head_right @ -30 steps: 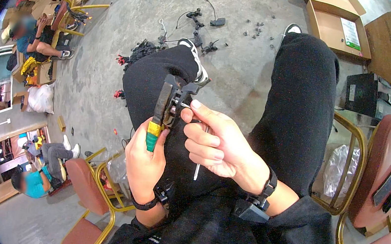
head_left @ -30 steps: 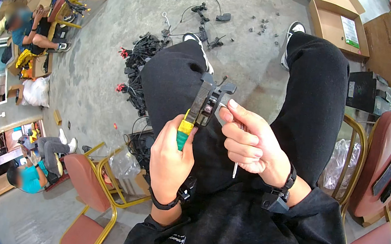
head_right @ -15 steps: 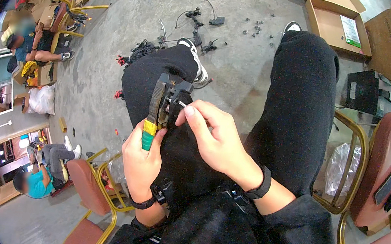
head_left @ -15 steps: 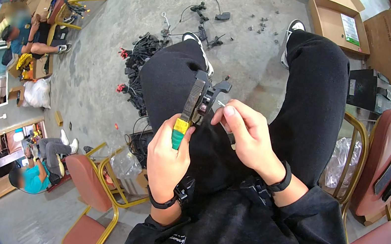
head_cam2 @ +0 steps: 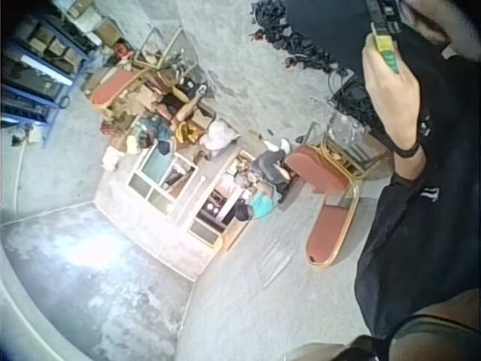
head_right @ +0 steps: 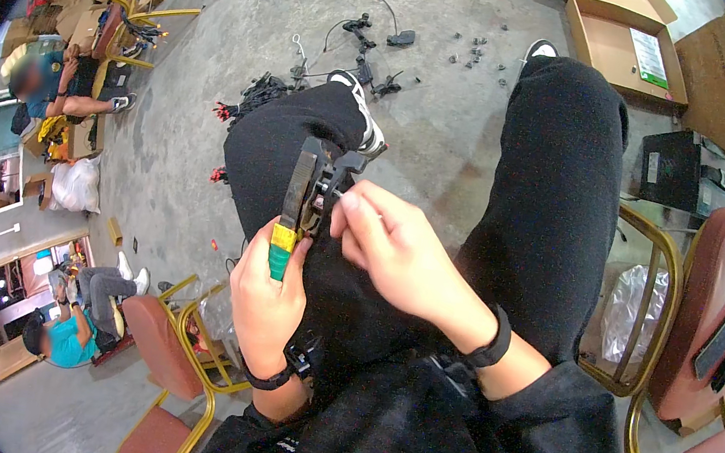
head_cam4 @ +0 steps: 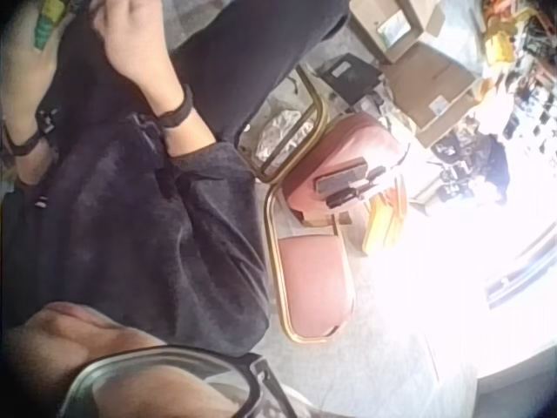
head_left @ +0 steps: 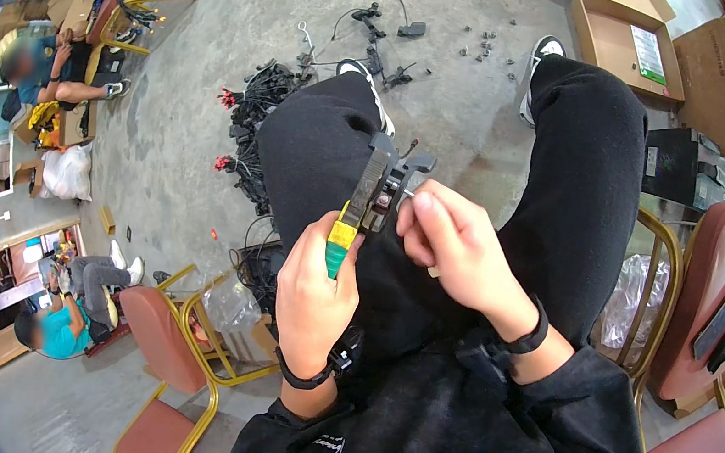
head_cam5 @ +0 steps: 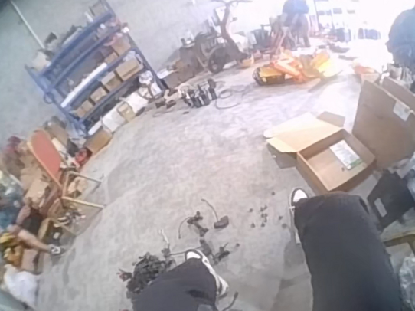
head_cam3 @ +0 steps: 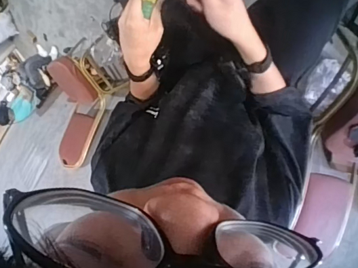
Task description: Repairing or assembling a small black mechanical component using pliers and a hex key.
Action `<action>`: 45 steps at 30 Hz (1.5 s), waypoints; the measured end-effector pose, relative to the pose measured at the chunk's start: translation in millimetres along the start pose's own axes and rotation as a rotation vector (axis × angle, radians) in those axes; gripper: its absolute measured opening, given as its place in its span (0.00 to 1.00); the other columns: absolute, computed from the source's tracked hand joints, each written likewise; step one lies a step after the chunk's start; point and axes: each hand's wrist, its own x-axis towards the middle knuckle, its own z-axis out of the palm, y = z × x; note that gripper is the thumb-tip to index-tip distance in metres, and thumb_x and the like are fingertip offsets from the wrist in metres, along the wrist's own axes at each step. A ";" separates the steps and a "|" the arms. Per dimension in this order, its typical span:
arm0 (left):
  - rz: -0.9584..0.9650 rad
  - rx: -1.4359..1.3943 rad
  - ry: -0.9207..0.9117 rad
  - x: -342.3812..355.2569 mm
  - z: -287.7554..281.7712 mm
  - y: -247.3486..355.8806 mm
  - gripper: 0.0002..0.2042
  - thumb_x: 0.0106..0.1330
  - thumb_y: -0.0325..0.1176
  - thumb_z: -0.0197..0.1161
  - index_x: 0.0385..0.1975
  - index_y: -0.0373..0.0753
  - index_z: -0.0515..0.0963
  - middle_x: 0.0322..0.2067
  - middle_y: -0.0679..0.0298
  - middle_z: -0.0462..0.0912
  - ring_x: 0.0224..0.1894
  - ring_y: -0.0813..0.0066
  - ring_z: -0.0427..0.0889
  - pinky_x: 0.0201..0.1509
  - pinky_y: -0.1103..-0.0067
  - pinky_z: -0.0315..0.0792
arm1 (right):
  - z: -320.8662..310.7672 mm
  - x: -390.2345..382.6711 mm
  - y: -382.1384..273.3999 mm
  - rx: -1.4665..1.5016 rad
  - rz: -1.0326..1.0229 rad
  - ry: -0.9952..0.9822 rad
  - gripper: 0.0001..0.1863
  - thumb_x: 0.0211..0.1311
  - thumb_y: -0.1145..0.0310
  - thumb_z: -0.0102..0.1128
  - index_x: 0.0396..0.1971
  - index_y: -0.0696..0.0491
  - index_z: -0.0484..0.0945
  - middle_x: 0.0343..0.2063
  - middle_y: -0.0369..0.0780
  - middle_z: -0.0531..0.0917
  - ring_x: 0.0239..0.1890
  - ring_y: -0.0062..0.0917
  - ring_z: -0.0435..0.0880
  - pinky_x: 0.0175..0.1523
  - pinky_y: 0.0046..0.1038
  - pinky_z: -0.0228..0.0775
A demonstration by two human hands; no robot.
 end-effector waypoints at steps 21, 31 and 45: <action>-0.032 0.025 0.005 -1.4 3.3 4.8 0.12 0.58 0.23 0.60 0.42 0.31 0.72 0.33 0.50 0.77 0.36 0.49 0.78 0.38 0.67 0.72 | -7.5 0.6 2.3 1.145 0.335 -0.311 0.18 0.72 0.57 0.35 0.28 0.52 0.69 0.06 0.29 0.59 0.03 0.16 0.55 0.09 0.19 0.46; -0.014 0.005 -0.006 -0.7 1.9 2.3 0.12 0.58 0.22 0.60 0.41 0.31 0.72 0.33 0.50 0.78 0.36 0.49 0.78 0.38 0.67 0.72 | -7.3 -1.5 -4.4 1.072 0.344 -0.263 0.17 0.73 0.57 0.35 0.28 0.51 0.66 0.05 0.28 0.58 0.02 0.15 0.55 0.06 0.17 0.48; 0.010 -0.002 0.005 0.4 0.5 1.2 0.12 0.57 0.23 0.61 0.41 0.32 0.73 0.32 0.50 0.78 0.35 0.48 0.78 0.37 0.67 0.72 | 3.6 -0.6 -2.8 0.527 0.169 -0.063 0.17 0.72 0.58 0.37 0.27 0.54 0.66 0.09 0.36 0.69 0.08 0.20 0.66 0.15 0.22 0.58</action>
